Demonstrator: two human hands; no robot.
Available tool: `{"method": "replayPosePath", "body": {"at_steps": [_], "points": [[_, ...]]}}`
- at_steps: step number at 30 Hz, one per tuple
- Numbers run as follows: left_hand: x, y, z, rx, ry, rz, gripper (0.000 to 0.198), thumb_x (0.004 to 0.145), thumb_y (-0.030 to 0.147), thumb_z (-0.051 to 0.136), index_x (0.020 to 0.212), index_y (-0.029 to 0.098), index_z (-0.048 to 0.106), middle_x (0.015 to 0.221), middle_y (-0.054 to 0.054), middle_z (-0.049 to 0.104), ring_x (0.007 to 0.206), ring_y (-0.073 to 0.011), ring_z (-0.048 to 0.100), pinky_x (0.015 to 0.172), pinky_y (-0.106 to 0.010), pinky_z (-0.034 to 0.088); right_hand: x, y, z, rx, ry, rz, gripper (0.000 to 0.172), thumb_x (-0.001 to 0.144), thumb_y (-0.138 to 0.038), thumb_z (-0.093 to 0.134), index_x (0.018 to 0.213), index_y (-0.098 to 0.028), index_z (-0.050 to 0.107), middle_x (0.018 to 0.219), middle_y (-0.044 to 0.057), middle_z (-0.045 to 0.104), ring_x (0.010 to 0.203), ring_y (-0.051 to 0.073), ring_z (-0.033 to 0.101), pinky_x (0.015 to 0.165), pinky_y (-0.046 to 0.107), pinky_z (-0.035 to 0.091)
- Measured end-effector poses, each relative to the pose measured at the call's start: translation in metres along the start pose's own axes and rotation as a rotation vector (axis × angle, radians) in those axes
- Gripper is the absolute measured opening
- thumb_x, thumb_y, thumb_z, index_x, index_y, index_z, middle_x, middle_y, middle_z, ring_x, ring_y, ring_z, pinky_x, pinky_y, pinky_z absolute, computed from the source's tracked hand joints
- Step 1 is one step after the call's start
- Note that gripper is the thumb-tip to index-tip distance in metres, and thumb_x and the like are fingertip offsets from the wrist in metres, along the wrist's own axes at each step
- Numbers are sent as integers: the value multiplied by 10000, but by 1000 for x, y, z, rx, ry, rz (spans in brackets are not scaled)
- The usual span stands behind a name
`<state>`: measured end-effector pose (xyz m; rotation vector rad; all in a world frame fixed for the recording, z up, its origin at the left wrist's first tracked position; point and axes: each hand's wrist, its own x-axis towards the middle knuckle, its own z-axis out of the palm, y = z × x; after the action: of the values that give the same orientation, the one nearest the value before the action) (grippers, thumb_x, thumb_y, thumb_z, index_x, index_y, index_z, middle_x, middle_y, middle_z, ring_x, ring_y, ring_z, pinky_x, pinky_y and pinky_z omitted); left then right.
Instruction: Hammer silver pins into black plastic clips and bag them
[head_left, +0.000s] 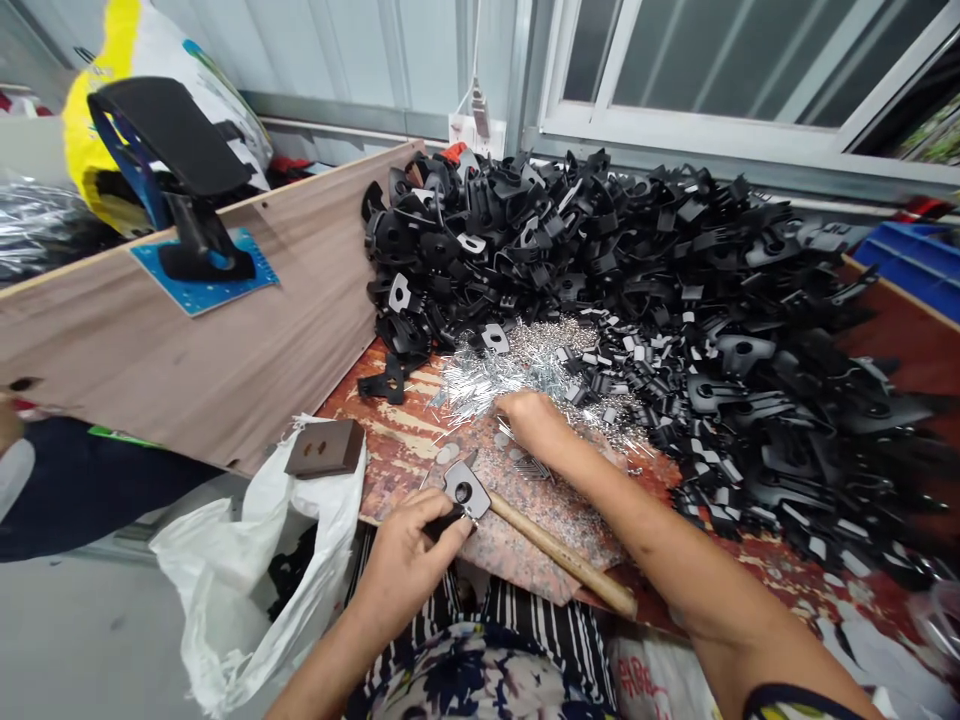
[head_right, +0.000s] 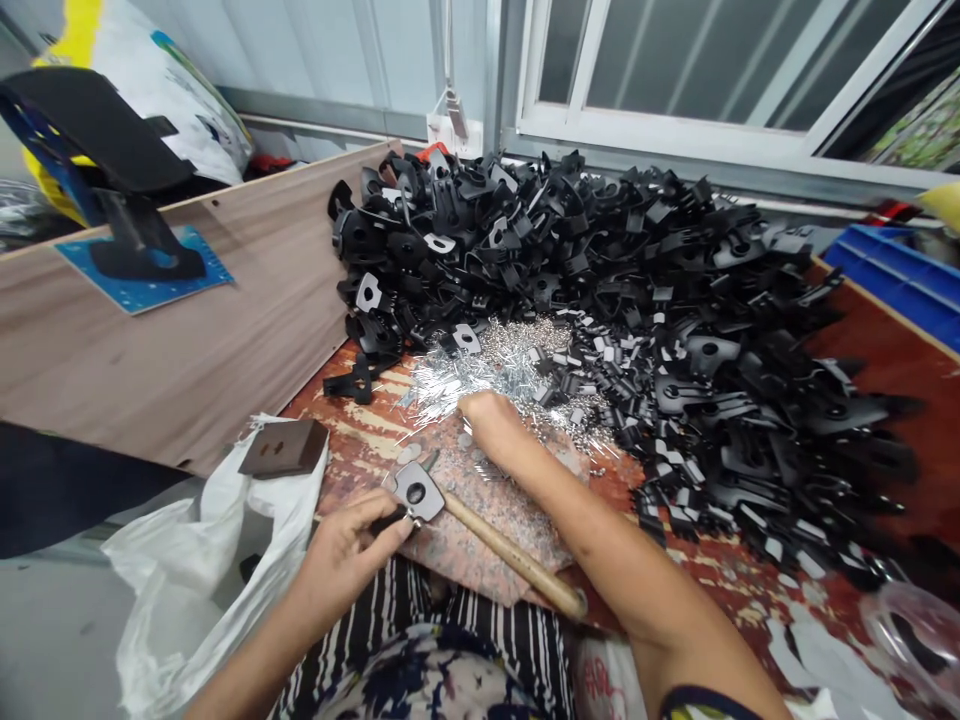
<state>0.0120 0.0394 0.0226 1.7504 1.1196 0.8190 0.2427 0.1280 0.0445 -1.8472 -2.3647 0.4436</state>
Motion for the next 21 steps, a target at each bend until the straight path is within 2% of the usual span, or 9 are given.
{"method": "replayPosePath", "body": {"at_steps": [4,8,10,12,15,17,21], "points": [[0,-11,3,-465,35,-266,287,793,346,664,591,181,545,627,35,422,522,-107,400,429,-207,328,27,0,15,-93,7,-33,209,829,-20,557,906,-132,716,997,166,715,1033,266,621,885,325,439],[-1,-12,2,-772,83,-374,276,722,356,730,600,162,575,596,41,430,492,-81,352,390,-174,345,27,8,14,-65,75,-36,242,783,11,551,908,-122,710,967,158,712,1005,263,627,874,333,447],[-2,-10,0,-821,82,-381,266,723,376,732,644,151,616,606,28,471,494,-83,379,400,-179,380,12,10,7,-28,115,-29,229,817,-20,533,917,-133,705,956,123,717,949,234,644,850,326,464],[-3,-7,-2,-869,74,-376,276,717,395,739,666,142,640,621,10,501,511,-94,421,408,-188,409,-14,5,1,80,175,-34,198,890,-97,517,949,-164,694,945,71,724,876,188,662,806,303,492],[-2,-2,0,-962,77,-353,314,730,436,740,675,136,664,655,-17,536,553,-120,487,411,-202,440,-62,-17,0,489,337,-99,104,929,-232,579,908,-208,678,902,18,727,834,166,679,770,305,526],[-1,1,4,-1045,88,-348,354,766,475,729,702,129,692,677,-31,566,565,-131,515,408,-208,459,-88,-35,4,720,434,-186,80,921,-247,628,860,-219,672,886,14,725,851,175,679,790,338,530],[2,5,18,-1110,101,-359,331,788,440,770,721,120,721,702,-33,604,551,-112,510,373,-179,439,-106,-61,16,760,530,-312,83,924,-189,648,860,-239,670,872,-7,722,852,169,659,886,402,483]]}}
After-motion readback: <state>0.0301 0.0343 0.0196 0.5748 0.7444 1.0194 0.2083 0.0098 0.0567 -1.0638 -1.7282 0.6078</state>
